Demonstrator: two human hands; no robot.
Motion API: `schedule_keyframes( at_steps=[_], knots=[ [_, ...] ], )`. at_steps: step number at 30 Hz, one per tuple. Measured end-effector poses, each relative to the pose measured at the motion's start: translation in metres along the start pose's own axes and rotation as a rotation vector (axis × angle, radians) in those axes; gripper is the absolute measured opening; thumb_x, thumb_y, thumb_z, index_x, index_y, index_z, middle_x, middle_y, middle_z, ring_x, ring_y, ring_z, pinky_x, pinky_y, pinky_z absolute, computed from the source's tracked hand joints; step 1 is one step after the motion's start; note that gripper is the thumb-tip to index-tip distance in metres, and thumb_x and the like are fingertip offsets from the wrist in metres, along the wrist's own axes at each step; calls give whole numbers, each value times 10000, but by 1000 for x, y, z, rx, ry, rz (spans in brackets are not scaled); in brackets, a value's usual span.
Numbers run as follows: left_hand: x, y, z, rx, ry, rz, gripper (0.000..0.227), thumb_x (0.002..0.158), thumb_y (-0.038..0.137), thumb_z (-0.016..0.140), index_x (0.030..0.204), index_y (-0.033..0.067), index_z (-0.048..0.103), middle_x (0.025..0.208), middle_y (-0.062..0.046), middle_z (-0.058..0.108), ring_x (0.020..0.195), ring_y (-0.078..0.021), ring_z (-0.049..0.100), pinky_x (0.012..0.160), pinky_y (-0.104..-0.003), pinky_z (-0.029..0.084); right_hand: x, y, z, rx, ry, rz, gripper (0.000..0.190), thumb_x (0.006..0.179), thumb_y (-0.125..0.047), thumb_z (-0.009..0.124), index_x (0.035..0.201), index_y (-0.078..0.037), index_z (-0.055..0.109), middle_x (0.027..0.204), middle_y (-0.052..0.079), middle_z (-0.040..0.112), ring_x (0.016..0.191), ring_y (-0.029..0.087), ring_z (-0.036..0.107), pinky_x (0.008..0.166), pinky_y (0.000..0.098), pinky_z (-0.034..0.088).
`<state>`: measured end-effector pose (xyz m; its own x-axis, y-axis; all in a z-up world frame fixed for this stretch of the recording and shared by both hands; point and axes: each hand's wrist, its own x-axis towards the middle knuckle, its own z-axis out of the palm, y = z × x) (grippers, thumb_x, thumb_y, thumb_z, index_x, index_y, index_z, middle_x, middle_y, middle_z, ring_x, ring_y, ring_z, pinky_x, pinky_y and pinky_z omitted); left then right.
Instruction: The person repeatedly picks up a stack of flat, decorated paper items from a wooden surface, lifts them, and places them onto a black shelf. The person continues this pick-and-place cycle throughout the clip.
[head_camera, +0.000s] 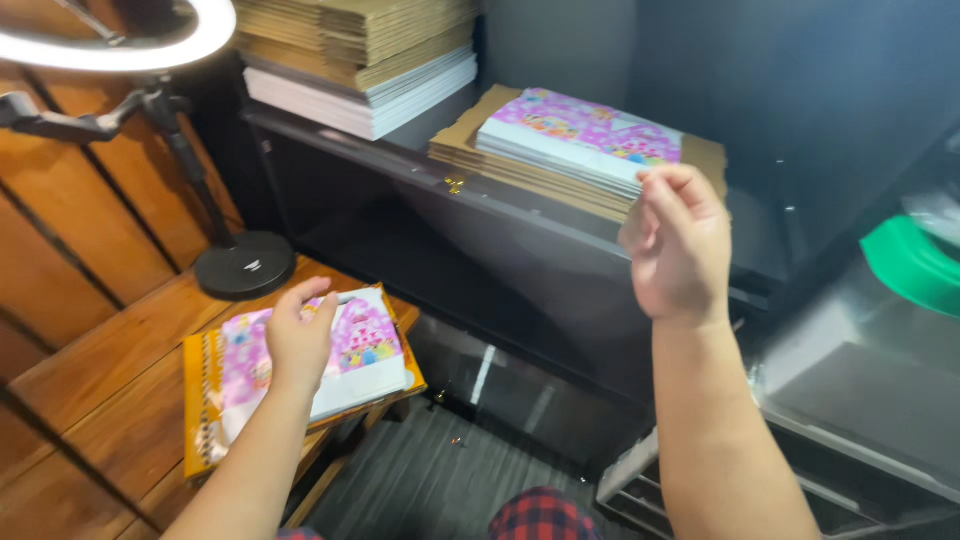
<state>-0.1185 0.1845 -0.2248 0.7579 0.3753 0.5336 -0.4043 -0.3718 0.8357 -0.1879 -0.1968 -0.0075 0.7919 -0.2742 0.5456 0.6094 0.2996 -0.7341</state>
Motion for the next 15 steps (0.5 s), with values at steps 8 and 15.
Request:
schedule_keyframes(
  at_steps=[8,15],
  knots=[
    [-58,-99,-94,195,248,-161,203,912,111,788,1115,122,783,1134,-120,728,1196,-307,652,1048,-399,477,-60,154,21,49,-118,287,168,937,-6,718,1105,-4,707,717,76,569,566,111,506,527,220,495],
    [-76,-139,-132,211,365,-269,214,879,111,808,1087,156,796,1067,-53,698,1145,-259,649,992,-353,510,-124,273,42,-298,-147,559,263,870,-12,775,1131,-6,741,865,91,682,771,134,645,691,269,634]
  ],
)
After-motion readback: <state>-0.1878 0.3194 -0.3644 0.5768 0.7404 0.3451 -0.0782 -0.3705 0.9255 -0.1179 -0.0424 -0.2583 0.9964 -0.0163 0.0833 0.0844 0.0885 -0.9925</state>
